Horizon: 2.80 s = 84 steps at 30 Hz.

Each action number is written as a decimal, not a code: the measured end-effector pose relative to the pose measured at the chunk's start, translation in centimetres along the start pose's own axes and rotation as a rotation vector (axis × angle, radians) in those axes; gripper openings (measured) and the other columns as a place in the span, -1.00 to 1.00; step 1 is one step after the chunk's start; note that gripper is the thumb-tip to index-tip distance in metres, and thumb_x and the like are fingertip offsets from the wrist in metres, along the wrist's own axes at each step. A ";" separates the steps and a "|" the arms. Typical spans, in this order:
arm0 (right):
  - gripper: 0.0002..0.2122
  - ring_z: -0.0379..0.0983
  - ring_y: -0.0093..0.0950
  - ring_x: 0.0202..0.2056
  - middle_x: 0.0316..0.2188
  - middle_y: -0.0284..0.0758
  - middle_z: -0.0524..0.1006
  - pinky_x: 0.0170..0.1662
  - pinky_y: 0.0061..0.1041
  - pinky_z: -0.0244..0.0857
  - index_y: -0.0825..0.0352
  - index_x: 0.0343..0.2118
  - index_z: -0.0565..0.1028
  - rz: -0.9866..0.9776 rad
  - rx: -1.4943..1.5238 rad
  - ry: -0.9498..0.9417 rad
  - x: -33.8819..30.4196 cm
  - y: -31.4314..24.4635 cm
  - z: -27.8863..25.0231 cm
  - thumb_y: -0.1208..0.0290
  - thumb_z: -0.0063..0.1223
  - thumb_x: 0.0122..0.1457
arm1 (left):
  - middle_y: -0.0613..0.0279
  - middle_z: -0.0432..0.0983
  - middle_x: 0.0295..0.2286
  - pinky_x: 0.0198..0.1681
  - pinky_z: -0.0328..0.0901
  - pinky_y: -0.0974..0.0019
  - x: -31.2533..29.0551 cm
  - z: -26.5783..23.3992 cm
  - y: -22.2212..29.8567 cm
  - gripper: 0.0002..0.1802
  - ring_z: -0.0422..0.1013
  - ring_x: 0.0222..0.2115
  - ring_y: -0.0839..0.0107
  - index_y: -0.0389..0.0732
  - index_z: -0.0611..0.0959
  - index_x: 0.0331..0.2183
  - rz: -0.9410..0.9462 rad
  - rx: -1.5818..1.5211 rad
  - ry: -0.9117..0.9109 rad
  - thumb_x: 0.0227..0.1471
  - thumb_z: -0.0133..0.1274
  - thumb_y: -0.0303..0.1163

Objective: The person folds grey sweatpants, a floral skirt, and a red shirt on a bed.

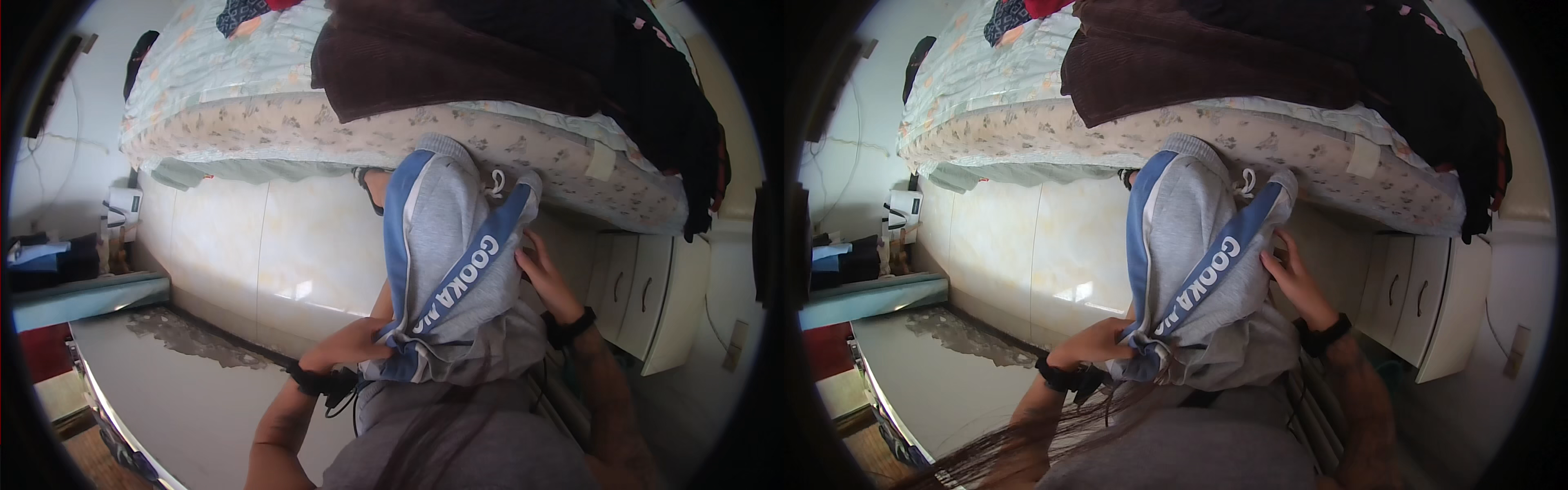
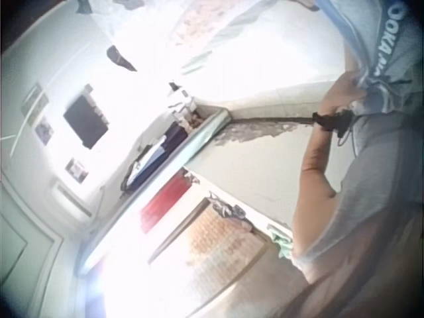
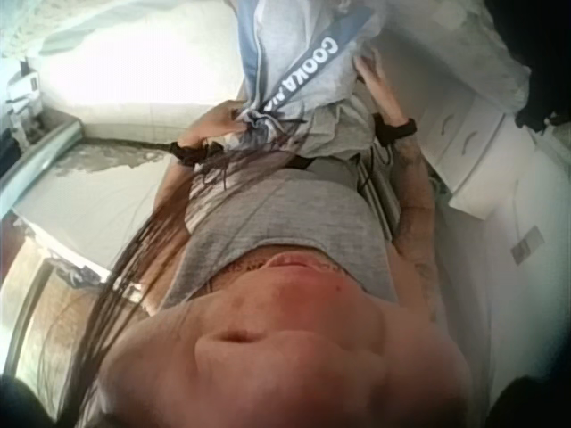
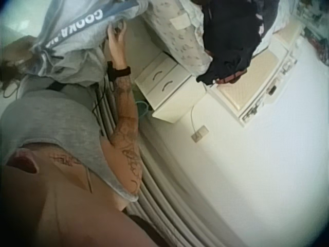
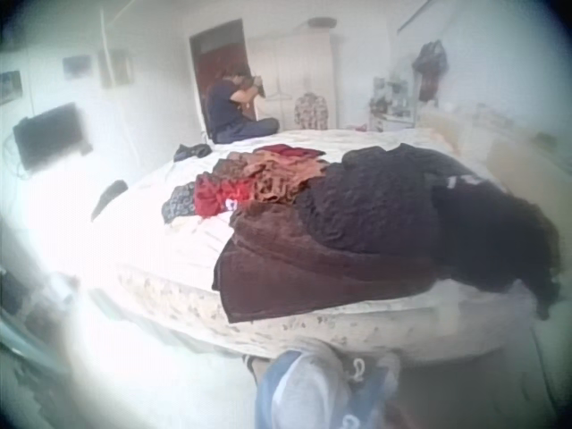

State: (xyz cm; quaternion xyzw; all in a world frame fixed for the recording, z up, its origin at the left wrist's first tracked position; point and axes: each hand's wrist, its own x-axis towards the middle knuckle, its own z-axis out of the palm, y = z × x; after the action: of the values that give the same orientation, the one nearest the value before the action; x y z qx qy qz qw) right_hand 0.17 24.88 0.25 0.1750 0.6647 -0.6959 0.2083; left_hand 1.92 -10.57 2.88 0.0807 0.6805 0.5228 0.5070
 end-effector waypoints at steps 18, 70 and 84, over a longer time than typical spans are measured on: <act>-0.41 0.08 -0.33 0.21 0.16 -0.20 0.21 0.24 -0.42 -0.09 0.34 0.16 0.16 -0.806 -0.447 0.102 4.1 -7.0 4.8 0.68 -0.05 -0.01 | 0.04 0.20 -0.01 -0.11 0.26 0.28 0.9 1.1 -1.3 -0.20 0.33 -0.16 0.28 -0.24 0.16 0.12 0.156 0.110 0.300 -0.13 0.18 -0.46; -0.73 0.43 -0.55 -0.21 -0.21 -0.27 0.48 -0.15 -0.53 0.38 0.34 -0.15 0.43 -0.681 -0.018 -0.682 0.1 -15.5 6.3 0.41 0.11 0.09 | 0.14 0.48 -0.26 -0.29 0.33 0.48 8.8 -7.9 9.0 -0.48 0.44 -0.27 0.44 -0.35 0.41 -0.04 0.332 -0.409 0.551 0.00 0.14 -0.29; -0.22 0.06 -0.46 0.21 0.22 -0.30 0.12 0.23 -0.40 -0.01 0.25 0.26 0.02 -0.351 -0.228 -0.740 5.8 -8.4 1.8 0.56 0.21 -0.02 | 0.19 0.38 -0.22 -0.12 0.24 0.33 0.5 -0.5 12.6 -0.43 0.34 -0.19 0.37 -0.16 0.37 -0.10 0.553 0.351 -0.318 -0.22 0.18 -0.57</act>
State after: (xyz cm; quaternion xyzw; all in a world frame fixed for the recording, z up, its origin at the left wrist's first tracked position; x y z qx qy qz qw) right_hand -9.14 22.99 4.47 -0.2264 0.6375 -0.6589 0.3290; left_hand -4.01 -4.99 12.56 0.4280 0.6249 0.4962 0.4244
